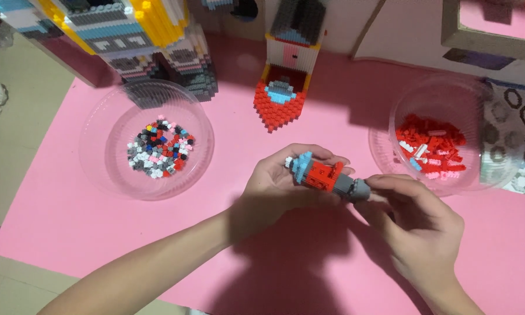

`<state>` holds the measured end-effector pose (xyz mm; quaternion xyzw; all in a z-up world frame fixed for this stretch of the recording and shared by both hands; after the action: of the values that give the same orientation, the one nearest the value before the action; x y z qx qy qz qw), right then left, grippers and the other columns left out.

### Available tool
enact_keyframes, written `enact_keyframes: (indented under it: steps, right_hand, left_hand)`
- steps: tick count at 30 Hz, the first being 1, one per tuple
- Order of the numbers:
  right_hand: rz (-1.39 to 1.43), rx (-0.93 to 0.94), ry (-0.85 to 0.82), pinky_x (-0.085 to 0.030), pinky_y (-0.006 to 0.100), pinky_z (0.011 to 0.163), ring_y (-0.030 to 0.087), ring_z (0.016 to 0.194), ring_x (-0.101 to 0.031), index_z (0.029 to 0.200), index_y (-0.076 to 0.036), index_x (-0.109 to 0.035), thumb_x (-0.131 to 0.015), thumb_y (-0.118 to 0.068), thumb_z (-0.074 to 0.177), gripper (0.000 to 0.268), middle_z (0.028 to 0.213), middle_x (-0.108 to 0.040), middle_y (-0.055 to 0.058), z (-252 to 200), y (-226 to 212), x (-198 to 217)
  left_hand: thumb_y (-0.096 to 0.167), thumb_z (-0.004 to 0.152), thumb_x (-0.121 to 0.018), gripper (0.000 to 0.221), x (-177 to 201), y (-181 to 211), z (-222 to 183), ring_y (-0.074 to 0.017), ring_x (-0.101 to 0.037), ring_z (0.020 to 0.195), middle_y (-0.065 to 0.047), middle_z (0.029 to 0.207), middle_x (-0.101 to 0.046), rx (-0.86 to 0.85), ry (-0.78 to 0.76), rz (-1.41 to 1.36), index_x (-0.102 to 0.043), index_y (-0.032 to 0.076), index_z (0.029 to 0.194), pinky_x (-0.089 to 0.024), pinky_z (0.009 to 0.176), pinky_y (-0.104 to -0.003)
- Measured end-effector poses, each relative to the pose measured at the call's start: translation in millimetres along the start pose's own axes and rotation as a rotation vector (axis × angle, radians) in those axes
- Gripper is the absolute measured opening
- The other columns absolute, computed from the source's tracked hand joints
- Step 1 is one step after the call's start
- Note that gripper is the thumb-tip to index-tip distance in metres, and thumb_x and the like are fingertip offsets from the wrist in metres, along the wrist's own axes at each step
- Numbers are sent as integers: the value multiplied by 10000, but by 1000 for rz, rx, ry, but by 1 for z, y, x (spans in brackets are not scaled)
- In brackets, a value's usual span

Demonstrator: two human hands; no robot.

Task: Assembling a model using small interlocking toy blocks on a pink table.

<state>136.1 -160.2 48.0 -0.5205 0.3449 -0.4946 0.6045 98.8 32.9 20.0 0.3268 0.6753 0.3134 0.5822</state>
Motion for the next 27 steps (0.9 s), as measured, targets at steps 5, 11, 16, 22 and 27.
enact_keyframes:
  steps: [5, 11, 16, 22, 27]
  right_hand:
    - [-137, 93, -10, -667, 318, 839, 277, 960, -716, 1131, 76, -701, -720, 111, 912, 223, 1159, -704, 238, 0, -15, -1]
    - [28, 29, 60, -573, 226, 931, 181, 970, -667, 1375, 93, -587, -691, 158, 926, 466, 1147, -697, 220, -1, -8, 7]
    - [-174, 290, 48, -516, 225, 721, 194, 885, -659, 1374, 68, -462, -789, 175, 835, 639, 1025, -616, 185, -7, -45, -6]
    - [-336, 372, 41, -478, 244, 751, 166, 896, -580, 1354, 22, -489, -763, 156, 888, 557, 1153, -727, 186, -11, -61, -9]
    - [-452, 443, -16, -541, 225, 654, 149, 837, -565, 1265, -14, -566, -835, 40, 904, 453, 1103, -745, 116, -10, -70, -20]
  left_hand:
    - [80, 829, -796, 568, -8, -6, -4, -292, -714, 1085, -220, 1257, -731, 171, -22, -193, -571, -28, 1340, -565, 1027, -427]
    - [195, 1024, -623, 458, -8, -15, -1, -425, -710, 1150, -324, 1296, -680, 243, -84, -264, -518, -7, 1422, -571, 1098, -455]
    - [174, 1043, -613, 479, -8, -21, 0, -458, -659, 1241, -218, 1267, -610, 261, -43, -401, -500, -23, 1466, -600, 1064, -472]
    - [256, 1002, -628, 587, -13, -19, -3, -334, -699, 1038, -199, 1276, -624, 330, -1, -251, -500, 42, 1534, -630, 989, -405]
    - [324, 1000, -659, 563, -2, -31, 2, -299, -769, 948, -181, 1225, -727, 323, -53, -149, -551, 132, 1518, -644, 833, -286]
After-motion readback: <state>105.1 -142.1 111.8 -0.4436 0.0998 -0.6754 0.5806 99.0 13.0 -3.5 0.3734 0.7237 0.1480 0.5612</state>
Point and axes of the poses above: each hand's wrist, its own z-axis towards the middle knuckle, its own x-axis out of the back of the hand, y = z × x, the point moved 9 cm from there along z, towards the middle knuckle
